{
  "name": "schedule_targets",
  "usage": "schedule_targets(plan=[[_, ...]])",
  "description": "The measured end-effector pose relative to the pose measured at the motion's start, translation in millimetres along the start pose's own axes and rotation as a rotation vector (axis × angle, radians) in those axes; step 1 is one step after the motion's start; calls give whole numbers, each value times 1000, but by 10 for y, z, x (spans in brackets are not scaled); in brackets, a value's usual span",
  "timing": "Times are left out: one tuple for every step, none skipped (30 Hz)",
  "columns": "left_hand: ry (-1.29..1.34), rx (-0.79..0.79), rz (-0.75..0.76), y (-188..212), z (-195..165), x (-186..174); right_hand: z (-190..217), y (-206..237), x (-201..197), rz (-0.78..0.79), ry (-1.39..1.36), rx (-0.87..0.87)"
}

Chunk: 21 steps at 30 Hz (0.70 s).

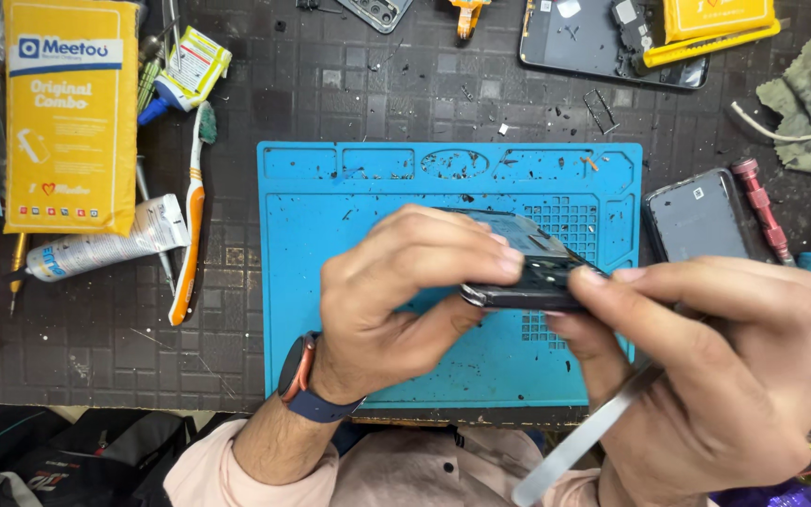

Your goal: The person peels the protective film off a new phone screen, aligns and presses the screen onto the phone frame, then opens the phone, removes internal components by hand and with tweezers, and uses a screwdriver to unscrew parts from the disassembled phone on a blue repair mat.

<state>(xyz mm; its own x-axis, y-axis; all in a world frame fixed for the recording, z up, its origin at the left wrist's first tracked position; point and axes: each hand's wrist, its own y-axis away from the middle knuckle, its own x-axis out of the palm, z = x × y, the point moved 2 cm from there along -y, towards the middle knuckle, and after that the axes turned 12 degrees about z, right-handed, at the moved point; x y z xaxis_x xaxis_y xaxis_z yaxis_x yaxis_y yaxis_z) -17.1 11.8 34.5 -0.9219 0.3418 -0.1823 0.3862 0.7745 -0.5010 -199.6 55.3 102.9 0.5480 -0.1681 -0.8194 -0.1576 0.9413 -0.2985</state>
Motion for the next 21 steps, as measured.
schedule_targets(plan=[[12, -16, -10, 1, -13, -8, 23, 36, -13, 16, -40, 45], [14, -26, -15, -6, -31, -2, 23, 50, -6, 12, -81, 68], [16, -36, -21, -19, -54, 2, 25, 62, 1, 7, -121, 90], [7, -39, -23, -34, -84, 13, 24, 63, 33, -18, -161, 89], [1, -38, -21, -50, -116, 22, 22, 64, 37, -20, -180, 88], [-6, -37, -20, -65, -148, 30, 20, 63, 42, -23, -200, 87], [-9, -29, -17, -79, -178, 36, 21, 65, 22, -4, -198, 84], [-13, -19, -14, -93, -201, 31, 16, 58, 21, -1, -192, 76], [-24, -18, -7, -103, -219, 21, 11, 52, 20, 2, -186, 68], [-34, -17, 0, -113, -234, 13, -6, 39, 23, -9, -175, 56], [-43, -15, 8, -122, -243, 10, -18, 33, 19, -10, -170, 44], [-45, -22, 1, -130, -250, 9, -30, 28, 16, -12, -165, 32], [-46, -28, -5, -133, -254, 11, -40, 30, 12, -4, -167, 21], [-48, -39, -15, -133, -267, 20, -44, 39, 8, 4, -160, 16], [-51, -50, -24, -131, -279, 29, -49, 50, 4, 12, -152, 11], [-54, -62, -37, -127, -294, 44, -39, 73, -1, 19, -135, 10], [-54, -71, -47, -125, -302, 49, -47, 84, -5, 30, -120, 7], [-54, -80, -57, -120, -308, 55, -54, 98, -8, 41, -104, 4], [-52, -87, -64, -120, -316, 61, -69, 106, -29, 58, -91, -2], [-50, -92, -65, -115, -319, 56, -74, 125, -22, 59, -93, 1], [-48, -98, -66, -110, -323, 50, -81, 143, -15, 60, -96, 4]])
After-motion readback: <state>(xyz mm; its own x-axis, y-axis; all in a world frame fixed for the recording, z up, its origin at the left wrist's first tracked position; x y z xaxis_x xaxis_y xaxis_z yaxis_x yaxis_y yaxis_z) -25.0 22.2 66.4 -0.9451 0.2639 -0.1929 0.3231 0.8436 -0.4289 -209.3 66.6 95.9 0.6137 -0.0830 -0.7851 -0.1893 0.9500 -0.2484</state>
